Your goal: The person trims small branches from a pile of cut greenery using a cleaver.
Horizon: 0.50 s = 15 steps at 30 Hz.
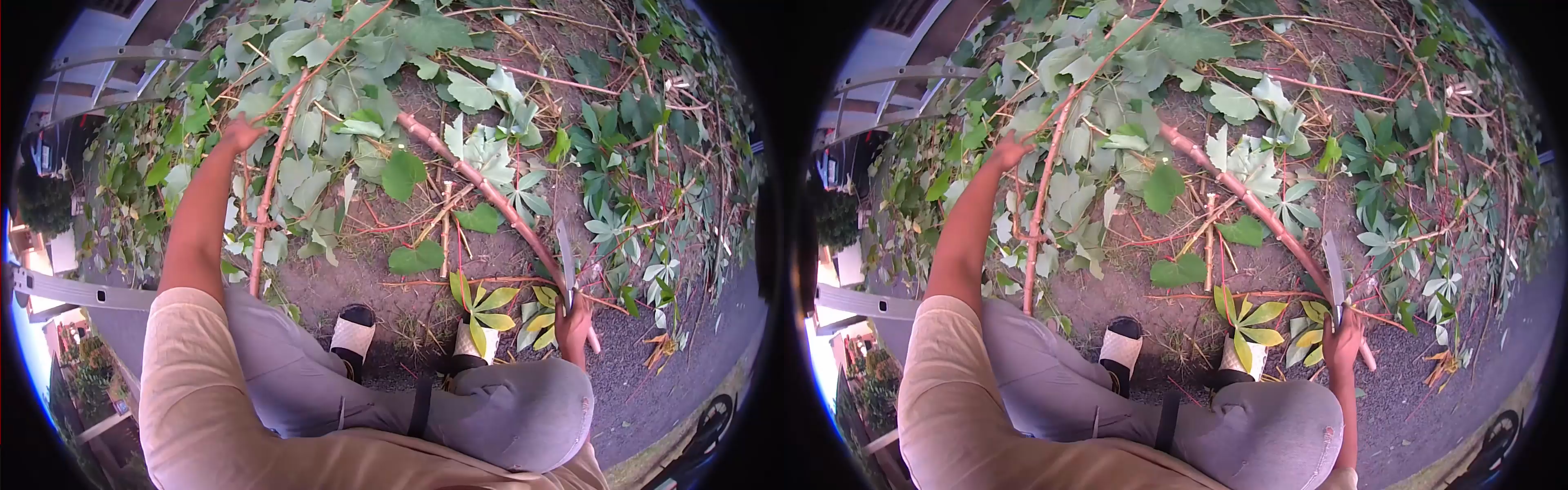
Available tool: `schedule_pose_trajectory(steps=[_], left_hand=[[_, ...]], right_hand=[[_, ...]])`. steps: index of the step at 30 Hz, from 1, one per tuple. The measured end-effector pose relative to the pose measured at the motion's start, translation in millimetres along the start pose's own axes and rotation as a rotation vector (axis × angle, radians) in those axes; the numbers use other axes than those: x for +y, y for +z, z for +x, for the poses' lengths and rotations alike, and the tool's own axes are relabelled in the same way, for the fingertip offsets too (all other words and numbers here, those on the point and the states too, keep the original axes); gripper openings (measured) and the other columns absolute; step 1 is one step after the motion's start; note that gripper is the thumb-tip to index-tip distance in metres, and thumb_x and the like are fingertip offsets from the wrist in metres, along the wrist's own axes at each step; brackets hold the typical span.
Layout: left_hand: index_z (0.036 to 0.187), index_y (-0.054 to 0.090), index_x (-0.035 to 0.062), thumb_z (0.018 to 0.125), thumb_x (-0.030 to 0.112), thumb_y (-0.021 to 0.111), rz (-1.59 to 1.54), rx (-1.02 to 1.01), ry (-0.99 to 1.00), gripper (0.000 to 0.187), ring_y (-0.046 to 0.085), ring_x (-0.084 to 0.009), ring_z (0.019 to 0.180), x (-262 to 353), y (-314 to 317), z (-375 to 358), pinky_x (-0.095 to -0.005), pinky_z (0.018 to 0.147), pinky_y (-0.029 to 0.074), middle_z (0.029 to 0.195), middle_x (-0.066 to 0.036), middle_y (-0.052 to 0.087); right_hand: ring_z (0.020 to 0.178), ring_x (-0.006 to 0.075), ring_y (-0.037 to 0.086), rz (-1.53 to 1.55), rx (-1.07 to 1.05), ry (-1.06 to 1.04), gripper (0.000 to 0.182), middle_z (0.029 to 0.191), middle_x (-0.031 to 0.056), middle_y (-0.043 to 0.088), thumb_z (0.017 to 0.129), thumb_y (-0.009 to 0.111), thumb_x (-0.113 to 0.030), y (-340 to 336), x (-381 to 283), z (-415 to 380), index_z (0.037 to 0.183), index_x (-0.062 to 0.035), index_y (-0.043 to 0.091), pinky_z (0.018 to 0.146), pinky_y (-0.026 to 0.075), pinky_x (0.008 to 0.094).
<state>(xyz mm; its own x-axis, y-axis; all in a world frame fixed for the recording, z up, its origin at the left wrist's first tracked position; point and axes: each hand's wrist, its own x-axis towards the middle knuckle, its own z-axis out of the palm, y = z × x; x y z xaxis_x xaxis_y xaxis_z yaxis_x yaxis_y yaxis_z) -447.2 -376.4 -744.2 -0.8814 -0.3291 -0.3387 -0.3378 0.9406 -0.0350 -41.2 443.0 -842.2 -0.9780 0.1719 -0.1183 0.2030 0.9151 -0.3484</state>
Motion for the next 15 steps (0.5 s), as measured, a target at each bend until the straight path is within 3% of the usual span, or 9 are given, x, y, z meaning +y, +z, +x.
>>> schedule_pose_trajectory(steps=[3,5,7,8,9,10,12,13,15], left_hand=[[0.162,0.019,-0.0136,0.083,0.063,0.081,-0.357,-0.076,-0.215,0.126,0.042,-0.0392,0.152,-49.2,53.5,29.0,-0.0441,0.123,0.039,0.165,-0.033,0.036],[0.15,0.047,-0.0107,0.084,0.065,0.08,-0.32,-0.127,-0.205,0.106,0.062,-0.0373,0.132,-67.0,80.6,26.5,-0.0465,0.112,0.048,0.143,-0.031,0.059],[0.117,0.071,-0.0051,0.086,0.068,0.077,-0.364,-0.155,-0.16,0.08,0.072,-0.0302,0.093,-49.3,62.4,9.9,-0.0474,0.089,0.055,0.099,-0.019,0.074],[0.117,0.071,-0.0051,0.086,0.068,0.077,-0.348,-0.158,-0.139,0.08,0.072,-0.0302,0.093,-45.8,53.9,13.3,-0.0474,0.089,0.055,0.099,-0.019,0.074],[0.103,0.071,-0.0028,0.088,0.069,0.075,-0.369,0.079,-0.137,0.073,0.066,-0.026,0.078,-49.3,44.2,19.0,-0.0452,0.078,0.053,0.084,-0.013,0.069],[0.089,0.072,-0.0005,0.09,0.07,0.073,-0.395,0.316,-0.129,0.07,0.06,-0.0217,0.063,-47.4,36.6,23.2,-0.0429,0.067,0.051,0.07,-0.007,0.065],[0.091,0.07,0.0,0.098,0.062,0.069,-0.508,0.538,-0.075,0.062,0.054,-0.0194,0.06,7.2,-12.8,-23.8,-0.0373,0.062,0.046,0.067,-0.006,0.06],[0.091,0.07,0.0,0.098,0.062,0.069,-0.507,0.535,-0.074,0.062,0.054,-0.0194,0.06,13.9,-29.1,-37.2,-0.0373,0.062,0.046,0.067,-0.006,0.06],[0.086,0.062,0.0029,0.106,0.051,0.063,-0.695,0.442,0.312,0.052,0.046,-0.0125,0.061,26.4,-45.4,-59.8,-0.0342,0.058,0.039,0.063,-0.001,0.047]], right_hand=[[0.123,0.0506,0.06,0.038,0.065,0.008,0.054,0.128,0.0292,0.068,0.088,0.078,-0.016,15.3,-21.0,2.7,0.132,0.0085,0.06,0.107,0.044,0.0567],[0.123,0.0491,0.061,0.114,0.119,0.017,0.048,0.129,0.0287,0.067,0.088,0.079,-0.019,35.5,-14.1,11.7,0.126,0.0067,0.063,0.107,0.046,0.0537],[0.114,0.0474,0.065,0.185,0.144,0.114,0.041,0.121,0.0275,0.069,0.088,0.08,-0.02,42.0,-20.1,25.0,0.118,0.0044,0.066,0.101,0.048,0.0531],[0.102,0.0463,0.067,0.246,0.116,0.191,0.035,0.107,0.0257,0.07,0.087,0.081,-0.02,41.4,-23.7,34.2,0.108,0.0024,0.065,0.093,0.05,0.0537],[0.093,0.0451,0.067,0.346,0.135,0.261,0.034,0.096,0.0237,0.068,0.086,0.083,-0.02,45.6,-24.5,39.8,0.102,0.0019,0.062,0.085,0.051,0.0517],[0.093,0.0446,0.066,0.344,0.13,0.251,0.033,0.095,0.0232,0.067,0.086,0.083,-0.02,45.6,-25.1,43.4,0.1,0.0013,0.061,0.084,0.051,0.0503],[0.092,0.044,0.066,0.339,0.13,0.238,0.032,0.094,0.0227,0.066,0.087,0.083,-0.02,41.4,-25.6,51.2,0.098,0.0007,0.06,0.083,0.051,0.049],[0.091,0.0441,0.065,0.31,0.11,0.188,0.032,0.093,0.0222,0.065,0.087,0.082,-0.02,39.4,-25.8,52.9,0.098,0.0007,0.06,0.083,0.051,0.0495],[0.09,0.0441,0.064,0.266,0.087,0.141,0.032,0.092,0.0217,0.064,0.088,0.082,-0.02,30.2,-24.9,63.9,0.098,0.0006,0.06,0.082,0.05,0.05]])
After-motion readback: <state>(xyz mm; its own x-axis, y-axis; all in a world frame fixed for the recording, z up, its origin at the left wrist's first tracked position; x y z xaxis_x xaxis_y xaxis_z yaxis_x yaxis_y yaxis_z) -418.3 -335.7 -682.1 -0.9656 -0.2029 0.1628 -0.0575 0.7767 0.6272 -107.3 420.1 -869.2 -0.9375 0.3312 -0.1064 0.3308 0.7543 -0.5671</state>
